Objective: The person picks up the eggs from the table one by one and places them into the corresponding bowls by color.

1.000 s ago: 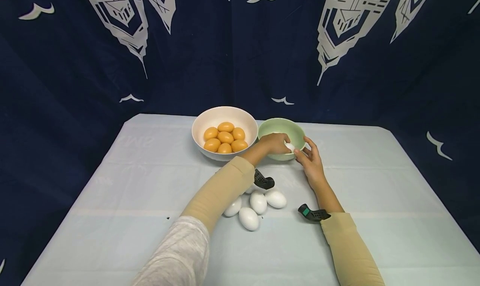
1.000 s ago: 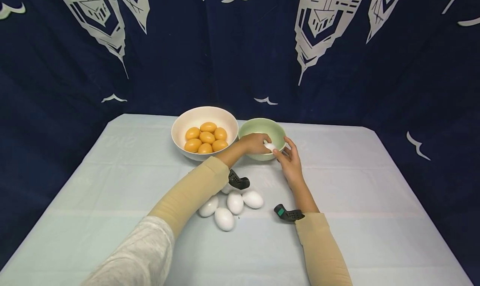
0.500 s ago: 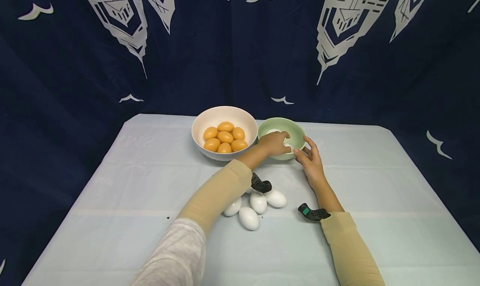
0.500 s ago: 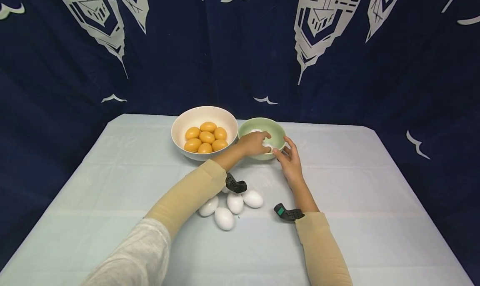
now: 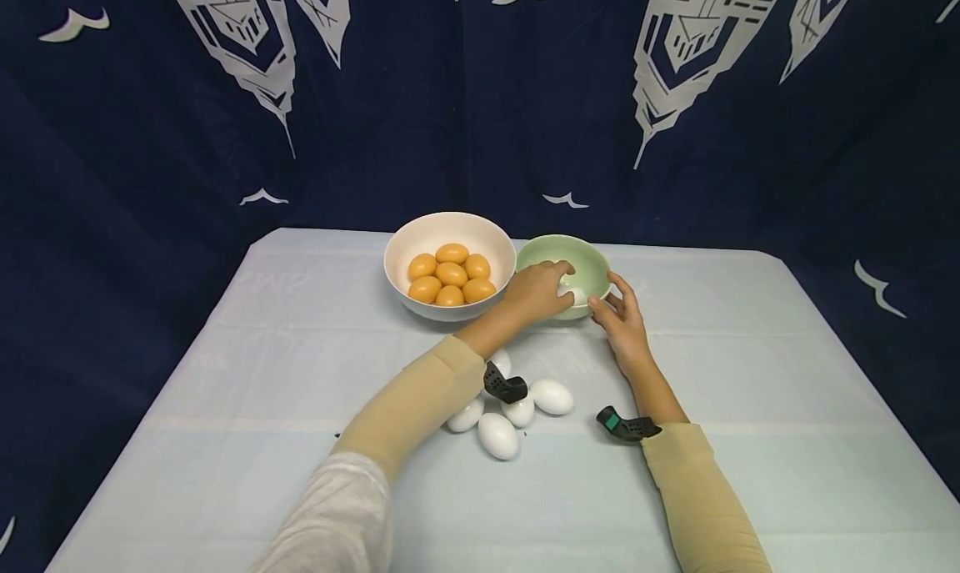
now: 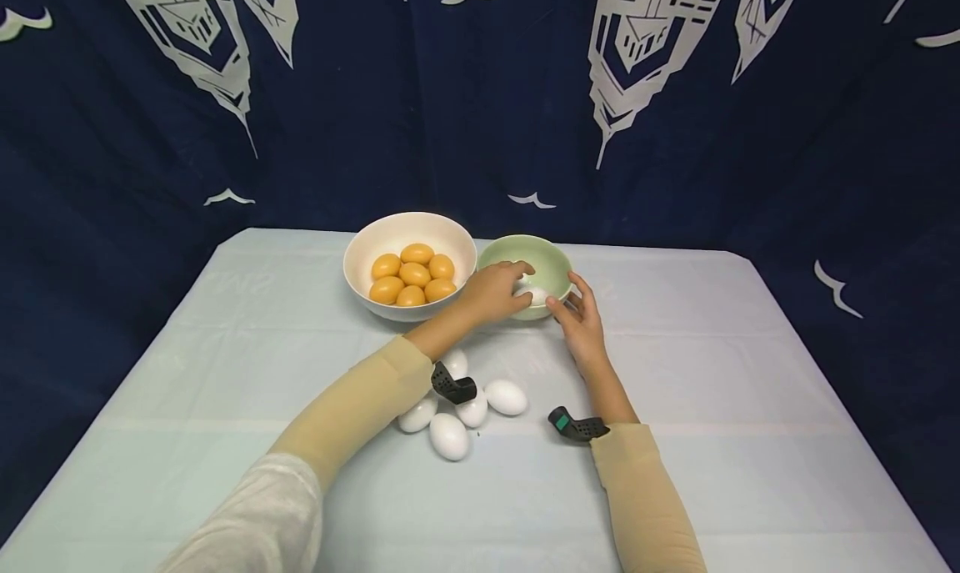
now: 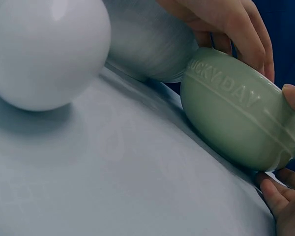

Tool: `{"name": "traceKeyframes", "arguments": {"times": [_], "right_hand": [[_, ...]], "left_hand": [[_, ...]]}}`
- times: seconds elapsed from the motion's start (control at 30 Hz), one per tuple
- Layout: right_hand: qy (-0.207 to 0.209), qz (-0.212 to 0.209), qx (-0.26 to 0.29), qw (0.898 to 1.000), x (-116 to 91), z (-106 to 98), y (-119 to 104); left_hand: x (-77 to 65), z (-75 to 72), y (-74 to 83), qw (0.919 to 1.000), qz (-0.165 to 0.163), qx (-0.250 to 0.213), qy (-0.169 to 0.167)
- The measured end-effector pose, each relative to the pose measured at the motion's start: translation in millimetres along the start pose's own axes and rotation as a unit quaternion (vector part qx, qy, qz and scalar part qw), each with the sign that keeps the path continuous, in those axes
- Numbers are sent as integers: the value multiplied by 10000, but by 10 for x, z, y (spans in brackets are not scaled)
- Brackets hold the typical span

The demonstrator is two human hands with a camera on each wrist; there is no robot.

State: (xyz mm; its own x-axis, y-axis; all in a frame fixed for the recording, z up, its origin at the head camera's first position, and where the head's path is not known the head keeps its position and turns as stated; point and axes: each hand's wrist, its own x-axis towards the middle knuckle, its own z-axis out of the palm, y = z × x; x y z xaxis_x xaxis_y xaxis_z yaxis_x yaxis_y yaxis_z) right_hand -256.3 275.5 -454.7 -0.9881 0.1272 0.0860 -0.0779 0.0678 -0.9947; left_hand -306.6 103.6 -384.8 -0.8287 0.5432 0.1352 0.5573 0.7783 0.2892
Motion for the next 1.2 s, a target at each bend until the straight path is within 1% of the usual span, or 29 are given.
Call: {"name": "traceKeyframes", "arguments": {"times": [0.2, 0.37, 0.47, 0.7, 0.93, 1.07, 1.2], "right_hand": [[3, 144, -22, 9999, -9, 10, -41], [-26, 188, -128, 9997, -107, 47, -226], [-50, 196, -144, 9997, -153, 64, -289], [28, 141, -157, 9998, -10, 4, -21], [90, 58, -152, 9998, -7, 2, -23], [78, 130, -144, 9998, -7, 8, -27], [55, 214, -115, 9997, 6, 8, -26]], "left_hand": [[-127, -77, -32, 9995, 236, -187, -17], [-235, -141, -64, 9986, 315, -416, -12], [-306, -180, -87, 9973, 383, -629, -5], [-473, -268, -127, 9937, 471, -1011, -82], [-583, -315, -215, 9846, 638, -1627, -23], [-669, -342, -276, 9810, 692, -1813, -90], [-780, -329, -377, 9754, 760, -2062, -163]]}}
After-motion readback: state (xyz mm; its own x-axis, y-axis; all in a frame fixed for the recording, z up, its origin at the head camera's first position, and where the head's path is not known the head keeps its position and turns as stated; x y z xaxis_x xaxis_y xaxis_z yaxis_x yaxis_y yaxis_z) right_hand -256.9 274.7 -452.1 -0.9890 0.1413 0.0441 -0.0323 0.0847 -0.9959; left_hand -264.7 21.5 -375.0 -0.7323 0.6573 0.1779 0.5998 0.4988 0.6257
